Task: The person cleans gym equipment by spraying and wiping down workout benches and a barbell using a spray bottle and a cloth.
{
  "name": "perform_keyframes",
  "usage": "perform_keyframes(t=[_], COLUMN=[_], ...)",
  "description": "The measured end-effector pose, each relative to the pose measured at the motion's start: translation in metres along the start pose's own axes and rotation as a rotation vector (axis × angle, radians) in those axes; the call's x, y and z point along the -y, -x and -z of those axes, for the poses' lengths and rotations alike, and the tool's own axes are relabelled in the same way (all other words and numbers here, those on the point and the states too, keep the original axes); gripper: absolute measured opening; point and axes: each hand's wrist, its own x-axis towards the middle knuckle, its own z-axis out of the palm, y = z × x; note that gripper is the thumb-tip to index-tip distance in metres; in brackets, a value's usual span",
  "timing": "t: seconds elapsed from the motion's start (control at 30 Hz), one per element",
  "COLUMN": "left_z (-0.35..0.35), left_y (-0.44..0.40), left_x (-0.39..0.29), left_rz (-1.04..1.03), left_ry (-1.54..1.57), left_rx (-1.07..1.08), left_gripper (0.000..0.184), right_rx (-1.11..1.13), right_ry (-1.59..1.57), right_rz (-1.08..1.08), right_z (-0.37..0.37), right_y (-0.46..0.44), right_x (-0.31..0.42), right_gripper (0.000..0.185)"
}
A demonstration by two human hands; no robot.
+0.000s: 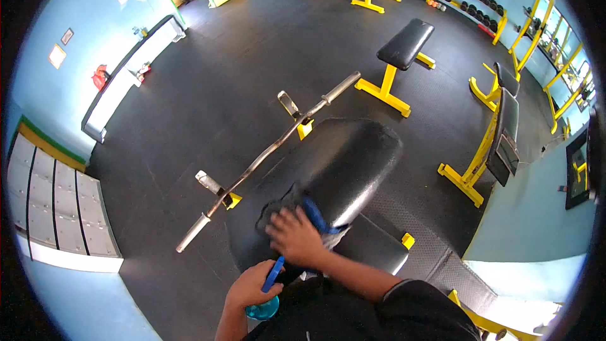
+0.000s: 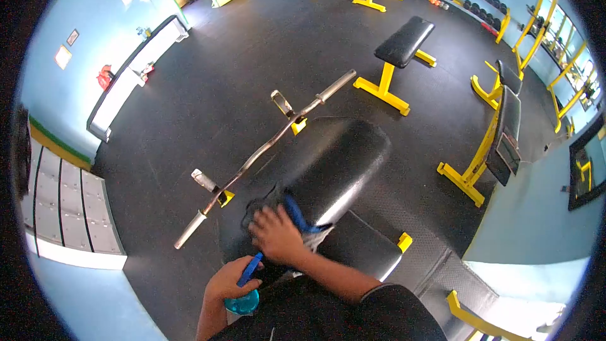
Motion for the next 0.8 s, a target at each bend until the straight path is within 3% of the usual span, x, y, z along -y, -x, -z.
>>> perform_keyframes(t=[0.13, 0.2, 0.27, 0.37, 0.43, 0.53, 0.6, 0.67, 0.8], left_z=[0.016, 0.019, 0.023, 0.033, 0.032, 0.038, 0.051, 0.059, 0.077], left_y=[0.011, 0.02, 0.034, 0.051, 0.066, 0.072, 0.08, 0.082, 0.096], left_x=[0.017, 0.037, 0.053, 0.084, 0.118, 0.161, 0.167, 0.183, 0.194], left_rz=[-0.033, -0.089, -0.042, -0.024, -0.038, -0.1, -0.043, -0.028, -0.021], left_ry=[0.019, -0.013, -0.002, 0.039, 0.074, -0.043, -0.12, -0.123, -0.119], left_rx=[-0.048, -0.134, -0.125, -0.127, -0.132, -0.179, -0.119, -0.095, -0.014], left_gripper=[0.049, 0.049, 0.049, 0.05, 0.05, 0.055, 0.053, 0.051, 0.049], right_rx=[-0.06, 0.05, -0.008, -0.062, 0.297, 0.444, 0.471, 0.319, 0.293], right_ry=[-0.169, -0.039, -0.005, 0.136, 0.27, 0.257, 0.166, 0.165, 0.092], right_rz=[0.148, -0.094, -0.318, -0.399, -0.436, -0.301, -0.084, 0.017, -0.362], right_z=[-0.035, -0.004, -0.005, -0.012, -0.024, -0.055, -0.07, -0.073, -0.039], right_y=[0.059, 0.046, 0.012, -0.062, -0.107, -0.131, -0.118, -0.081, -0.051], right_x=[-0.004, -0.011, -0.023, -0.022, -0.003, 0.056, 0.095, 0.122, 0.123], right_gripper=[0.05, 0.049, 0.047, 0.047, 0.048, 0.048, 0.046, 0.044, 0.045])
